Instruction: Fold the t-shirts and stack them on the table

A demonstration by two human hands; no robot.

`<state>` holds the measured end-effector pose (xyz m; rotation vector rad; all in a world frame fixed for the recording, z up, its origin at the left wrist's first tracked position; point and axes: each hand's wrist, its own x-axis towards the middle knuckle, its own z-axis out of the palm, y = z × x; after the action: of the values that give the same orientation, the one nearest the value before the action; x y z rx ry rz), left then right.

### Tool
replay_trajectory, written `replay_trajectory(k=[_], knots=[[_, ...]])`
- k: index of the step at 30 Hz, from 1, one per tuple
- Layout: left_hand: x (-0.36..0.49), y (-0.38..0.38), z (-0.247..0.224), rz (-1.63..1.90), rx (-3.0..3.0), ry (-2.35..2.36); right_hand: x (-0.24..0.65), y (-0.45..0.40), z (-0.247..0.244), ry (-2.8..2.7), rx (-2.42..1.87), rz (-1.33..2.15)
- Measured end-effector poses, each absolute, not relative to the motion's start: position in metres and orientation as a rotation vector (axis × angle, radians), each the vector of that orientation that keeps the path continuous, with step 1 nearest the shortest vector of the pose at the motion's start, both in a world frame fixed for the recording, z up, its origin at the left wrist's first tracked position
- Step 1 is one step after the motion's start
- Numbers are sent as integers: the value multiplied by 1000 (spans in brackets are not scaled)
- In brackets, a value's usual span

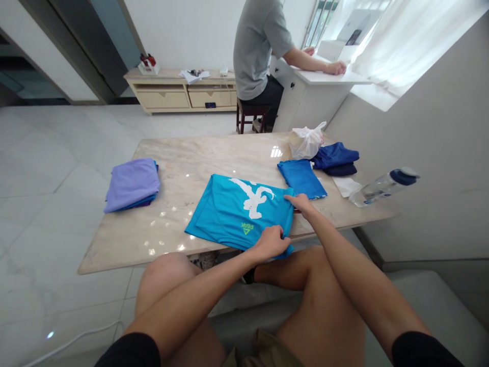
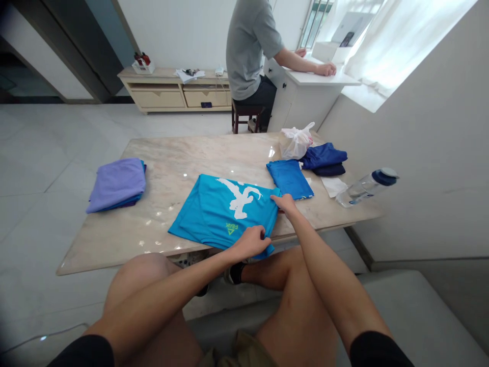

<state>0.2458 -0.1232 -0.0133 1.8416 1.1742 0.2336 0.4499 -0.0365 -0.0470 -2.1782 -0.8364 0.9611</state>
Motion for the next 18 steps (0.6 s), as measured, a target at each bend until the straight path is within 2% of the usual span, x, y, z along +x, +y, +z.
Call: replay_trajectory(k=[11,18], knots=[[127,-84,5,616,1526,1255,348,46,22,-1134,-2170,745],[28,-58,-21,705,1391,1436,253,80,19,-1315,-2199,844]])
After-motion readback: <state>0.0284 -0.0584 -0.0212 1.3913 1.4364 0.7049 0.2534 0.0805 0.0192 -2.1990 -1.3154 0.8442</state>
